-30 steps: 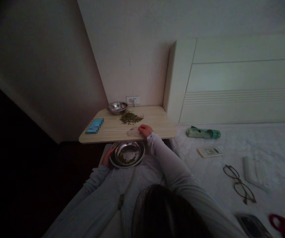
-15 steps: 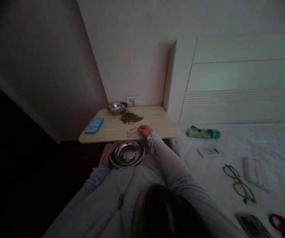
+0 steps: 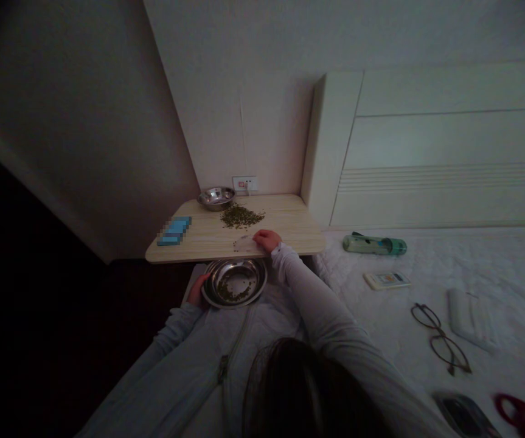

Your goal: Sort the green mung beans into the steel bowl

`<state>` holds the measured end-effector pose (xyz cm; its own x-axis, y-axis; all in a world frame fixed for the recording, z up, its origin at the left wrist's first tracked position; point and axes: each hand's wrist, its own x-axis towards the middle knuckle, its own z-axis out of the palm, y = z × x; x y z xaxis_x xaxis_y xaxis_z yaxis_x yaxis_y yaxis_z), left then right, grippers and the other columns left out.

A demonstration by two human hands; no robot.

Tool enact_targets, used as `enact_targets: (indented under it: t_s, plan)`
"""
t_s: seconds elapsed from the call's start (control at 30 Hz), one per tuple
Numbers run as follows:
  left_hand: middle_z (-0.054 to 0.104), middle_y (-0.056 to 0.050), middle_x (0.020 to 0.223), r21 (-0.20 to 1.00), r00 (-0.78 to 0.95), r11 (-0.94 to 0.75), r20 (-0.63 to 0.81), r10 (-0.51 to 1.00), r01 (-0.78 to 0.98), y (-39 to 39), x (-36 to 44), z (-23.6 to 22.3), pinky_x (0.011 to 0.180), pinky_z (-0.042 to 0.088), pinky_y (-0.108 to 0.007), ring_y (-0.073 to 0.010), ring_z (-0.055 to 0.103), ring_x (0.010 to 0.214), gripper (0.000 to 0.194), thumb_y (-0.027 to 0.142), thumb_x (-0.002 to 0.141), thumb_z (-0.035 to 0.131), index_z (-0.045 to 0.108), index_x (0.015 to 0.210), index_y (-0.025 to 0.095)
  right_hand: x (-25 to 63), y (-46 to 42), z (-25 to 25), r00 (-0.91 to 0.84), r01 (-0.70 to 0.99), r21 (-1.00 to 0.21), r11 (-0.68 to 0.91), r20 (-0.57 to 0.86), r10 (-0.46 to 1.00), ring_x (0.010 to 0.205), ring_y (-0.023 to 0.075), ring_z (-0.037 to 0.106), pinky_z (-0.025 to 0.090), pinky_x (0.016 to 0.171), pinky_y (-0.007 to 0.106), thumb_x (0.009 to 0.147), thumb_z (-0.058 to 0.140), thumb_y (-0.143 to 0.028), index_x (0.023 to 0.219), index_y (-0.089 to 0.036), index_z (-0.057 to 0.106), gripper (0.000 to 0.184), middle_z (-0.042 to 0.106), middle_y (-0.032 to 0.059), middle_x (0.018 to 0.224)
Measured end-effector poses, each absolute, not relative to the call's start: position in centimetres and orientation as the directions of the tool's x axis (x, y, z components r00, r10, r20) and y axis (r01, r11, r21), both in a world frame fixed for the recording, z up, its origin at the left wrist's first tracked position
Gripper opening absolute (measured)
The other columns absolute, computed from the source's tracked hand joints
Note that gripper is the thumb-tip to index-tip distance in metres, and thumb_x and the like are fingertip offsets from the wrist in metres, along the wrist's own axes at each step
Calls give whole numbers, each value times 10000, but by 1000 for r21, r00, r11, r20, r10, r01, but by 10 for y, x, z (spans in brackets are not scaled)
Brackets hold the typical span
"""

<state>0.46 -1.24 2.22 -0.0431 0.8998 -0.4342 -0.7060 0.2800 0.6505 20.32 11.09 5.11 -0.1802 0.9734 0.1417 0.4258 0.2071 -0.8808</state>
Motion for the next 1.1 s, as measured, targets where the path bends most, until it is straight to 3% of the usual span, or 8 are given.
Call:
enact_targets:
  t_s: [0.5,1.1]
  plan:
    - [645,-50,560,669,-58,270,-425,903,-692,-10,3,19,726,454,-291,-184,612,686,185,206,670,474,613,567,140,204,116,47,-224,387,-896,219,139,965,502,71,422,320,528,206,583,506,-338,601,-159,566,190,497,-47,478]
    - [647,-62,574,666,-58,277,-433,899,-693,-13,5,24,744,448,-288,-192,611,729,177,206,664,480,622,591,130,203,113,50,-215,408,-887,217,137,967,532,78,445,344,571,215,596,504,-322,623,-162,581,179,527,-40,505]
